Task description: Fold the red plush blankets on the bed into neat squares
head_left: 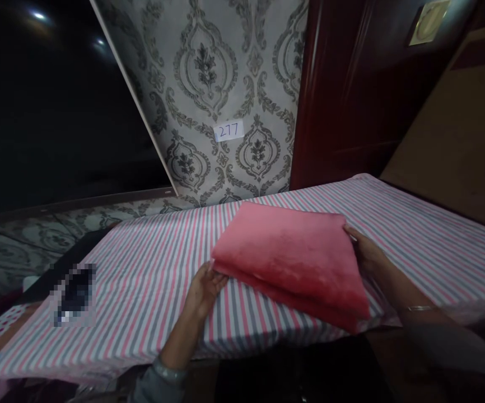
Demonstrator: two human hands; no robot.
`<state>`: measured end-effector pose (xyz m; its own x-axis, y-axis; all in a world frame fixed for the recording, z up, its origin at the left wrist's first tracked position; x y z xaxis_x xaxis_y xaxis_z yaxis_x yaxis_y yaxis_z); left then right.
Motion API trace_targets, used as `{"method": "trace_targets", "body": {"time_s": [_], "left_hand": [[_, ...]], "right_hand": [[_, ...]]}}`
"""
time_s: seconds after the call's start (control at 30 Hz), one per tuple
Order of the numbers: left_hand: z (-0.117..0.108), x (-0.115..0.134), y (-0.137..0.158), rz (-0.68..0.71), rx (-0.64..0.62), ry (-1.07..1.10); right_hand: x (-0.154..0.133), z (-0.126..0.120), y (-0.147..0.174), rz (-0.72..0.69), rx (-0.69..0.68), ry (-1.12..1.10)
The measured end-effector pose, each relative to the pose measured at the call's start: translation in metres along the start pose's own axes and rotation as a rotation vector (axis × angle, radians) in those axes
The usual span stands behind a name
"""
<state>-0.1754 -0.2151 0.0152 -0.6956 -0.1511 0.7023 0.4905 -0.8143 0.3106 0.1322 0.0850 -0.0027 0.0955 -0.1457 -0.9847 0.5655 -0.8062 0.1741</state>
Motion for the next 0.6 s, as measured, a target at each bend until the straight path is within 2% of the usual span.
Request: {"method": "trace_targets", "body": {"time_s": [0.1, 0.17, 0.27, 0.37, 0.43, 0.6], "left_hand": [[0.004, 0.026, -0.017, -0.066, -0.067, -0.162], [0.011, 0.034, -0.028, -0.129, -0.123, -0.299], [0.026, 0.035, -0.045, -0.118, -0.172, -0.444], [0.043, 0.033, -0.055, 0.04, -0.189, -0.549], [0.054, 0.037, -0.052, 0.154, -0.178, -0.583], [0.078, 0.072, -0.01, 0.432, -0.131, -0.618]], "right_hand": [[-0.004, 0.013, 0.015, 0.065, -0.051, -0.197], [-0.008, 0.021, 0.02, -0.012, -0.034, -0.232], [-0.009, 0.029, 0.021, -0.109, -0.002, -0.214], [-0.013, 0.031, 0.015, -0.123, 0.013, -0.186], [-0.027, 0.031, 0.012, -0.15, 0.013, -0.177], [-0.093, 0.034, -0.003, -0.333, -0.044, -0.067]]}}
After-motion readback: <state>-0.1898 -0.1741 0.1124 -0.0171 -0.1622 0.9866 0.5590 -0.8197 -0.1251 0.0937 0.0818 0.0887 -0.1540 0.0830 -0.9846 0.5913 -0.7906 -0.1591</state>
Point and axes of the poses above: each hand's wrist, its own y-axis away from the middle knuckle, its own z-axis out of the palm, x = y × z, the point moved 1 cm from there along -y, towards the middle knuckle, and after that the axes turned 12 degrees about -x, right-handed, at the moved point
